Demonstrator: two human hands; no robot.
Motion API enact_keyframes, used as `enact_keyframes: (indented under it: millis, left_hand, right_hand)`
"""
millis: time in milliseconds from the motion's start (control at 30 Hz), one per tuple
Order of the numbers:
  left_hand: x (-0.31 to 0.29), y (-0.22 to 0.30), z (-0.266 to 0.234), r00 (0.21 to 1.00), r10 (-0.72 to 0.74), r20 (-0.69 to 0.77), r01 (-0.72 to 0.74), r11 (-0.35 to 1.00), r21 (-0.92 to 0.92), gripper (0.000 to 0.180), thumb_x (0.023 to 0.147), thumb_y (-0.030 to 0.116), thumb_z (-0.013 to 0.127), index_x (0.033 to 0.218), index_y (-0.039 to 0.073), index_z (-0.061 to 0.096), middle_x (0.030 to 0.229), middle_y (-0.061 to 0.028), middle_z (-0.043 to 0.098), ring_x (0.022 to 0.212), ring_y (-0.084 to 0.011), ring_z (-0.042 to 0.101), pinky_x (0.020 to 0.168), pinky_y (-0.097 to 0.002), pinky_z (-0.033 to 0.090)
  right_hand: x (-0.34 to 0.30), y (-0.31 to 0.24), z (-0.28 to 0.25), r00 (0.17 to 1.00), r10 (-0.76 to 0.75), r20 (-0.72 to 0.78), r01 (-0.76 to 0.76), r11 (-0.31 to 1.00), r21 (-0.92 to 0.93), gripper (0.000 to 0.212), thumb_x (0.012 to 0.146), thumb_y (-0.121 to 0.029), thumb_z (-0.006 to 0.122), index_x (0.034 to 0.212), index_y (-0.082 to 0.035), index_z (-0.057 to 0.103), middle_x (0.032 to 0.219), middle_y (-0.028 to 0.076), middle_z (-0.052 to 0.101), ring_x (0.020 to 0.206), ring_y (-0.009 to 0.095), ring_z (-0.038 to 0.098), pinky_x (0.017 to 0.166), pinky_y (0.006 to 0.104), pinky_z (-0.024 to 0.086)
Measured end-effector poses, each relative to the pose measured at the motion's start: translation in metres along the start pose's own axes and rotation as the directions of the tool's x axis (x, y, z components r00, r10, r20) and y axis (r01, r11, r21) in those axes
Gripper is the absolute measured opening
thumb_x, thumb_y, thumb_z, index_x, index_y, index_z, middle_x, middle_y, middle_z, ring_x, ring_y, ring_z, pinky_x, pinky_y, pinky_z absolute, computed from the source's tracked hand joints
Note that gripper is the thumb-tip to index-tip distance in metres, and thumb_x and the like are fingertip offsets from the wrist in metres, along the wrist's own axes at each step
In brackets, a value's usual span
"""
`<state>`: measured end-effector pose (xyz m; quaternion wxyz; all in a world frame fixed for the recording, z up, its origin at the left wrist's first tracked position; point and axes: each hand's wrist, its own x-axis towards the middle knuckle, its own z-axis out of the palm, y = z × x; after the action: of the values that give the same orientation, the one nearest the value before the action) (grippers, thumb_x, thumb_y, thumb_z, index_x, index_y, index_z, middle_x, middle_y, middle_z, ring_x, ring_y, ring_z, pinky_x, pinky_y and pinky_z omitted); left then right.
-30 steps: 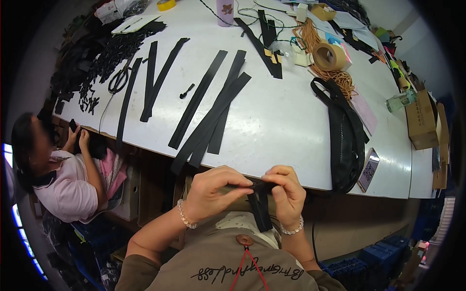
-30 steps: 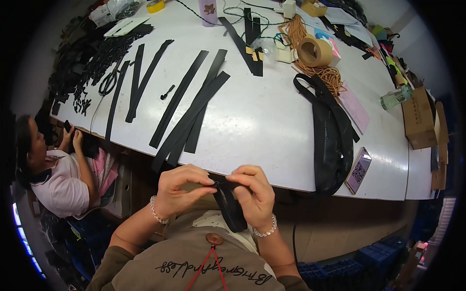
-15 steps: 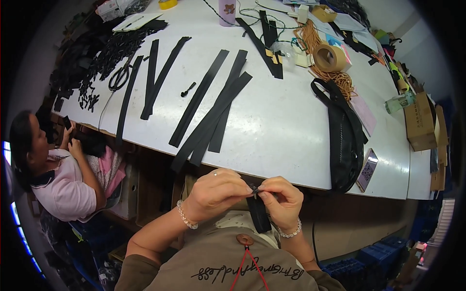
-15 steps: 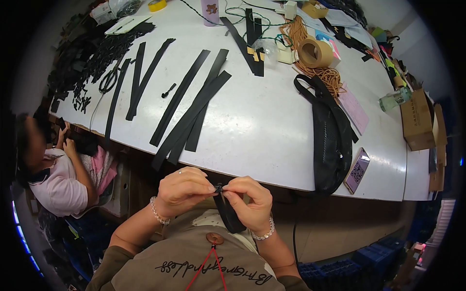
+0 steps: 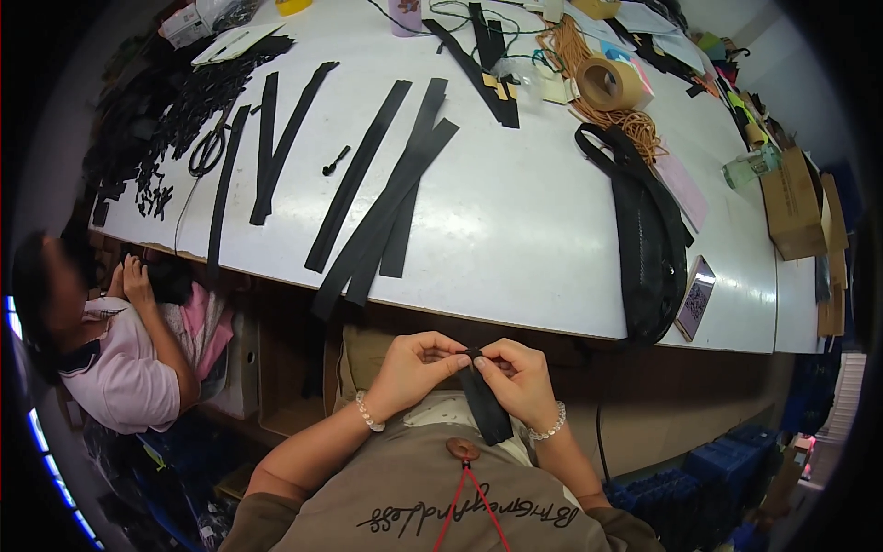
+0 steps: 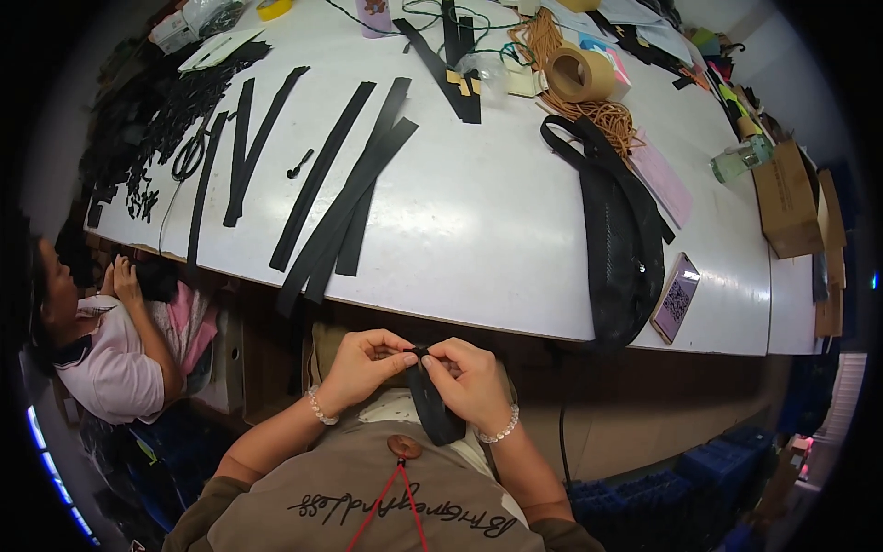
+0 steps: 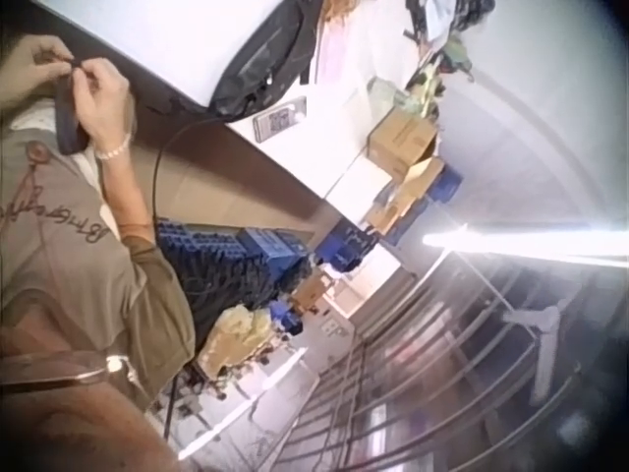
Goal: The person is assembling black fabric/leather strips and components, likely for a bag or accessory.
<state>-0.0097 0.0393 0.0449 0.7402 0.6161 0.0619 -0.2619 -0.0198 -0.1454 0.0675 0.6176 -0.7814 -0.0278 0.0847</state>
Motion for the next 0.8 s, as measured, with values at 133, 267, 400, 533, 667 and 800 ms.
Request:
enact_keyframes:
  millis: [133,267,400,533,667,800]
  left_hand:
    - [0.008,-0.021,0.006,0.999,0.02,-0.037,-0.019,1.0,0.016,0.015,0.082,0.007,0.07,0.093,-0.003,0.067,0.086,-0.005,0.068,0.077,-0.0071,0.062,0.071,-0.0206,0.051]
    - [0.024,-0.026,0.01,0.997,-0.043,-0.067,0.039,0.997,-0.059,0.015,0.084,0.008,0.069,0.095,-0.002,0.066,0.086,-0.0046,0.068,0.077,-0.007,0.062,0.068,-0.0205,0.051]
    - [0.032,-0.02,0.017,0.961,-0.258,-0.102,0.227,0.943,-0.243,0.012,0.085,0.012,0.068,0.093,0.003,0.067,0.085,-0.0033,0.068,0.073,-0.0071,0.062,0.064,-0.0205,0.05]
    - [0.038,-0.024,0.012,0.965,-0.229,-0.132,0.193,0.951,-0.241,0.011,0.085,0.013,0.068,0.09,0.004,0.067,0.082,-0.0029,0.068,0.068,-0.0072,0.061,0.061,-0.0209,0.05]
    - [0.041,-0.026,0.009,0.971,-0.2,-0.128,0.178,0.97,-0.167,0.015,0.084,0.013,0.07,0.09,0.0,0.067,0.08,-0.0042,0.068,0.068,-0.0071,0.062,0.059,-0.0202,0.05]
    - [0.042,-0.023,0.011,0.97,-0.212,-0.12,0.187,0.963,-0.196,0.013,0.084,0.012,0.069,0.089,0.0,0.067,0.079,-0.0039,0.068,0.068,-0.0067,0.061,0.06,-0.0199,0.049]
  right_hand:
    - [0.005,0.011,-0.004,0.992,0.115,0.058,-0.11,0.991,-0.076,0.015,0.085,-0.008,0.06,0.075,0.002,0.057,0.06,0.003,0.051,0.052,0.006,0.044,0.047,0.0239,0.035]
    - [0.016,0.038,-0.008,0.979,0.16,0.127,-0.155,0.987,-0.051,0.025,0.088,-0.013,0.057,0.068,0.002,0.051,0.054,0.0,0.043,0.052,0.005,0.04,0.046,0.0263,0.033]
    - [0.01,0.062,0.01,0.952,0.307,0.012,-0.288,0.877,0.385,0.024,0.091,-0.013,0.056,0.07,-0.001,0.054,0.057,-0.006,0.044,0.051,0.003,0.038,0.044,0.0222,0.029]
    - [0.009,0.053,0.018,0.918,0.396,0.0,-0.346,0.804,0.484,0.02,0.092,-0.015,0.058,0.077,-0.002,0.059,0.06,-0.005,0.05,0.047,0.003,0.041,0.041,0.0187,0.031]
    - [0.01,0.047,0.024,0.873,0.473,-0.119,-0.298,0.71,0.638,0.013,0.089,-0.012,0.063,0.084,-0.001,0.062,0.064,0.0,0.059,0.044,0.005,0.049,0.039,0.0182,0.036]
    - [0.011,0.054,0.022,0.846,0.532,0.03,-0.325,0.471,0.82,0.007,0.087,-0.006,0.063,0.089,0.0,0.062,0.073,0.003,0.063,0.055,0.007,0.056,0.048,0.0203,0.045]
